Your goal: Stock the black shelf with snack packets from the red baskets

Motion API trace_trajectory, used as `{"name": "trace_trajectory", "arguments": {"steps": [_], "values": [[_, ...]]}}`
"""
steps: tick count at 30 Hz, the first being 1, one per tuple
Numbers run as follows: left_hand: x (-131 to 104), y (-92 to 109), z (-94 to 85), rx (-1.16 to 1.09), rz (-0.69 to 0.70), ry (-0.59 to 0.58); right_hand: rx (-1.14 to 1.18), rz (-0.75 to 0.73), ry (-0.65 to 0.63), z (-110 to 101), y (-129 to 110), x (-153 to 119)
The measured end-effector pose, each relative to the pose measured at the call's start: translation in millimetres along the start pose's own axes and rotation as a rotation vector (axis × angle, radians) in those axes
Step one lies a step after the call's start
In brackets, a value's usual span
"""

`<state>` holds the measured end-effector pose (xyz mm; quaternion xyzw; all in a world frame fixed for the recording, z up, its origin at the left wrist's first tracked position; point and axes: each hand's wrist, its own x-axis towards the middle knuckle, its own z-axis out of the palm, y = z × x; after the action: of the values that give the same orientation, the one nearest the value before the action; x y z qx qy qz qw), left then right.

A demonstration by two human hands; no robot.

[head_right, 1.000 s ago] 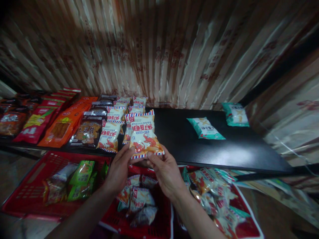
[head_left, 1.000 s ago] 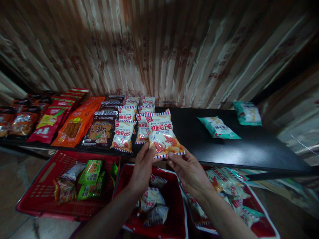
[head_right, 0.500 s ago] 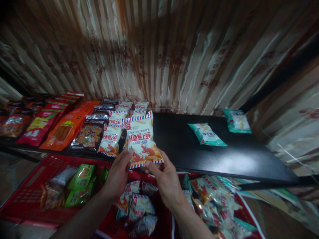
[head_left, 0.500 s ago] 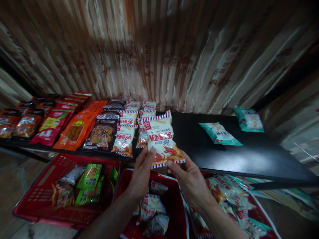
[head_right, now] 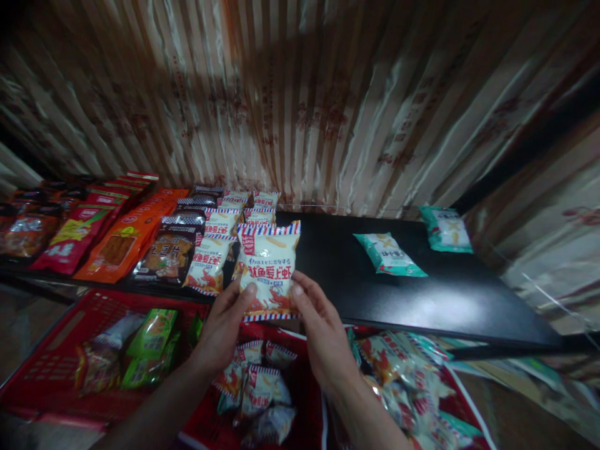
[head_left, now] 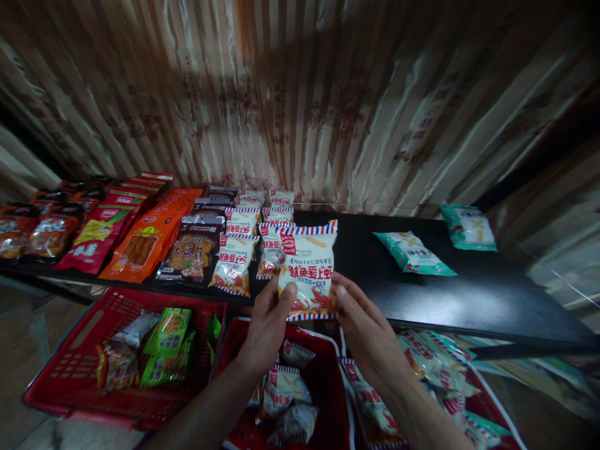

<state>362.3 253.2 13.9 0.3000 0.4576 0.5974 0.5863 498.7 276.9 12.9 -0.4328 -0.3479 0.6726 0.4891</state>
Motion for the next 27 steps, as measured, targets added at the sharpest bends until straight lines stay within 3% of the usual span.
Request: {"name": "trace_trajectory", "arguments": {"steps": [4, 16, 22, 25, 27], "values": [[0, -4, 0.9, 0.057, -0.006, -0.102, -0.001, -0.022, -0.003, -3, -5, 3], [-1, -17, 0.9, 0.187, 0.033, -0.256, 0.136, 0.028, 0.104, -5, -10, 6], [-14, -21, 6.1, 0.119, 0.021, -0.2, 0.13, 0.009, 0.094, -1, -8, 5], [-24, -27, 6.1, 0.172, 0.009, -0.131, 0.071, 0.026, 0.058, -1, -4, 7], [-28, -28, 3.0, 0.227, 0.008, -0.095, -0.022, -0.043, 0.108, -3, -3, 10]]}}
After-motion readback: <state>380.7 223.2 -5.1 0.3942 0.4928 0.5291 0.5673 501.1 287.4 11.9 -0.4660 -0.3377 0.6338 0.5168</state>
